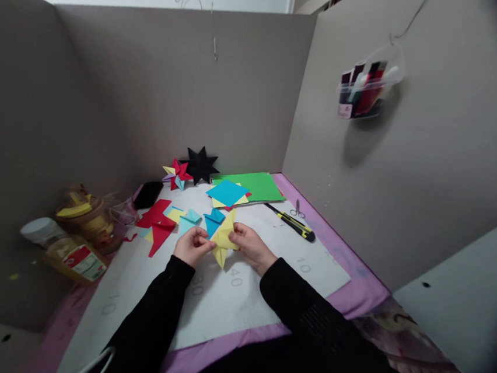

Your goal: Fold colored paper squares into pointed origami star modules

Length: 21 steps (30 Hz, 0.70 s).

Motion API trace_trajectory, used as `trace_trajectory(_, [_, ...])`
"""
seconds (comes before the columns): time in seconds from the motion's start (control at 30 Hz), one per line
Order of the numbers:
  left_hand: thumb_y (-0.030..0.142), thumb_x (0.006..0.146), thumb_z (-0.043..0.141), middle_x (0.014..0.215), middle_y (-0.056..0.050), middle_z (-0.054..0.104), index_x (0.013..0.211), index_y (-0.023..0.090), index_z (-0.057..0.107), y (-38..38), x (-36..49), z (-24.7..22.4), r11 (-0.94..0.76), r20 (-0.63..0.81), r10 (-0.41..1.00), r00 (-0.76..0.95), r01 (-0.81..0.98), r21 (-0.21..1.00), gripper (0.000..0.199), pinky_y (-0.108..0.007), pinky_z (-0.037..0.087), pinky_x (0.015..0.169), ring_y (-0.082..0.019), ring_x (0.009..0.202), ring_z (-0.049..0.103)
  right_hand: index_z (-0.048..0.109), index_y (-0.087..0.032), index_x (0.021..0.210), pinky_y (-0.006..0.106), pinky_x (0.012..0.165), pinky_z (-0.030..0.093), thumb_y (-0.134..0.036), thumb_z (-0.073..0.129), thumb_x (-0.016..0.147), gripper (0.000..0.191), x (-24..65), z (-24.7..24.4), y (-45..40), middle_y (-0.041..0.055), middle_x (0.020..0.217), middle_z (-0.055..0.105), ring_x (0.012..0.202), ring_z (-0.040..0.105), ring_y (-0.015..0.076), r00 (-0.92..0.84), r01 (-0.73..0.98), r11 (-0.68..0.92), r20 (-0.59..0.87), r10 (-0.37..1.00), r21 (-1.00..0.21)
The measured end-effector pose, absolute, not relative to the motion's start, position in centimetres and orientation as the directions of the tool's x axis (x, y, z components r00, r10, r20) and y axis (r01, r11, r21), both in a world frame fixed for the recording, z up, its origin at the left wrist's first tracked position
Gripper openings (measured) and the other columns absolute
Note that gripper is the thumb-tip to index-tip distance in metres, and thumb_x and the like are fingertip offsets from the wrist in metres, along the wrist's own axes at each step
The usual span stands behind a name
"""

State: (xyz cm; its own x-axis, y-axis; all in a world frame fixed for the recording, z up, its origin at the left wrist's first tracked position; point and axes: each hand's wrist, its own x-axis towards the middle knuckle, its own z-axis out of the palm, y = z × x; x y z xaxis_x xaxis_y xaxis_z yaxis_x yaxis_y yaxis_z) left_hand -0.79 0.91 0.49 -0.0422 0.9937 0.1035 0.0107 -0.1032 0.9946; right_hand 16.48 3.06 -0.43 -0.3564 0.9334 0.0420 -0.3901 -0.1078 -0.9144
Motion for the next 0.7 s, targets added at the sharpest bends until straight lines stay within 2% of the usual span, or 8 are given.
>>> trace_trajectory(0.13, [0.033,0.053,0.078,0.052,0.003,0.062,0.080,0.016,0.053,1.0,-0.8,0.6,-0.139,0.140,0.988,-0.072,0.017,0.990,0.040,-0.020,0.041,0.052,-0.010,0.047,0.055,0.057,-0.016,0.094,0.027,0.069,0.047,-0.026,0.077,0.056,0.044,16.0,-1.1,2.8,0.0035,0.088,0.066,0.075,0.062,0.0159,-0.369,-0.323,-0.025,0.102,0.924,-0.946])
trace_trajectory(0.23, [0.031,0.053,0.077,0.050,0.004,0.060,0.082,0.015,0.055,1.0,-0.6,0.5,-0.111,0.111,0.994,0.003,0.048,0.993,0.040,-0.019,0.038,0.047,-0.010,0.045,0.053,0.057,-0.015,0.092,0.027,0.067,0.047,-0.022,0.074,0.058,0.039,15.5,-1.5,2.6,0.0034,0.086,0.066,0.074,0.061,0.0165,-0.319,-0.243,0.024,0.103,0.942,-0.970])
trace_trajectory(0.37, [0.031,0.054,0.075,0.049,0.004,0.058,0.072,0.014,0.057,0.8,-0.4,0.2,-0.066,0.061,0.995,0.076,0.068,0.995,0.030,-0.018,0.035,0.044,-0.008,0.042,0.049,0.056,-0.015,0.087,0.025,0.063,0.046,-0.019,0.070,0.058,0.032,15.3,-1.5,2.4,0.0026,0.084,0.066,0.073,0.061,0.0161,-0.291,-0.177,0.058,0.109,0.951,-0.982])
trace_trajectory(0.57, [0.030,0.051,0.076,0.046,0.006,0.054,0.077,0.014,0.058,1.0,-0.8,0.2,-0.062,0.064,0.996,-0.065,0.039,0.997,0.035,-0.018,0.036,0.045,-0.007,0.040,0.047,0.052,-0.017,0.078,0.021,0.053,0.040,-0.016,0.069,0.055,0.029,15.6,-1.1,2.8,-0.0046,0.059,0.061,0.052,0.055,0.0106,-0.247,-0.201,-0.019,0.032,0.968,-0.979])
trace_trajectory(0.7, [0.032,0.050,0.076,0.047,0.004,0.056,0.077,0.013,0.059,1.3,-1.1,0.3,-0.061,0.064,0.995,-0.082,0.038,0.997,0.038,-0.018,0.036,0.045,-0.007,0.041,0.048,0.052,-0.017,0.080,0.023,0.055,0.040,-0.018,0.072,0.053,0.033,16.1,-0.7,3.0,-0.0052,0.053,0.059,0.051,0.056,0.0113,-0.233,-0.246,-0.077,-0.018,0.972,-0.966])
